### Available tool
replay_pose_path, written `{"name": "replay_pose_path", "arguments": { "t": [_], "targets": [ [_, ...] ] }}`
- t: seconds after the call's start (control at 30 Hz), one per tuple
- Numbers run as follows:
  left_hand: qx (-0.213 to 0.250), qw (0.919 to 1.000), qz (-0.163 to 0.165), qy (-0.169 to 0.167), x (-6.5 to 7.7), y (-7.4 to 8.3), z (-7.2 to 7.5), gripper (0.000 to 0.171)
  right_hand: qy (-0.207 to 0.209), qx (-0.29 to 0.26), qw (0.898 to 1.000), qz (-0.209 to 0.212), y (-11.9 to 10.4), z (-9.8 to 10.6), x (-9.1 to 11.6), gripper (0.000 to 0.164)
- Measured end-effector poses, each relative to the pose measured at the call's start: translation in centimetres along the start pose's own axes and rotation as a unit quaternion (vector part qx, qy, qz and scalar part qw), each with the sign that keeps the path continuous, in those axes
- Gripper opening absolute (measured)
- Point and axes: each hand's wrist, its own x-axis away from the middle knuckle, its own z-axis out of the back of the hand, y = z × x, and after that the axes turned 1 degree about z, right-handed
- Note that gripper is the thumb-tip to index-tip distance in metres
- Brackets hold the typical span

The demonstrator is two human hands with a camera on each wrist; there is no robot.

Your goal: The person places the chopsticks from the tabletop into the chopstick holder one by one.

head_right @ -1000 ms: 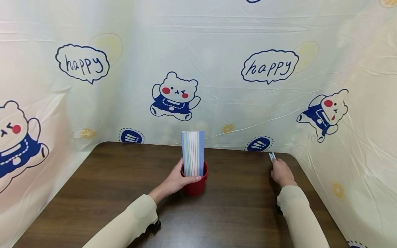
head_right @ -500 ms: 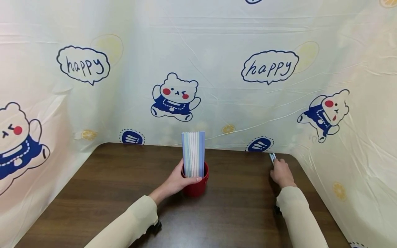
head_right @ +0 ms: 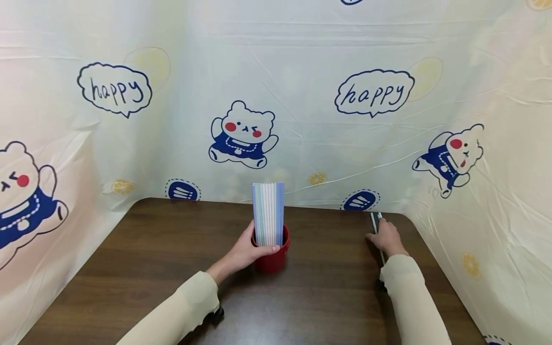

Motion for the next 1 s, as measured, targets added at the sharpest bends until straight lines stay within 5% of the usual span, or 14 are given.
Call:
{"name": "replay_pose_path", "arguments": {
  "t": [0.3,0.53,0.77,1.0],
  "targets": [
    [-0.002,0.9999,0.010,-0.006,0.2,0.0,-0.1,0.088,-0.010,-0.073,0.994,-0.078,-0.9,-0.1,-0.1,0.050],
    [0.001,1.0000,0.000,0.001,0.0,0.1,0.1,0.089,-0.059,-0.198,0.972,-0.116,-2.7,0.1,-1.5,0.027],
    [-0.003,1.0000,0.008,0.002,-0.1,0.0,0.1,0.090,-0.064,-0.137,0.982,-0.116,-4.6,0.1,-1.6,0.009],
    [0.000,1.0000,0.006,0.003,0.0,0.0,0.1,0.088,-0.078,-0.220,0.961,-0.151,-6.8,-0.5,-1.4,0.009]
  ]
}}
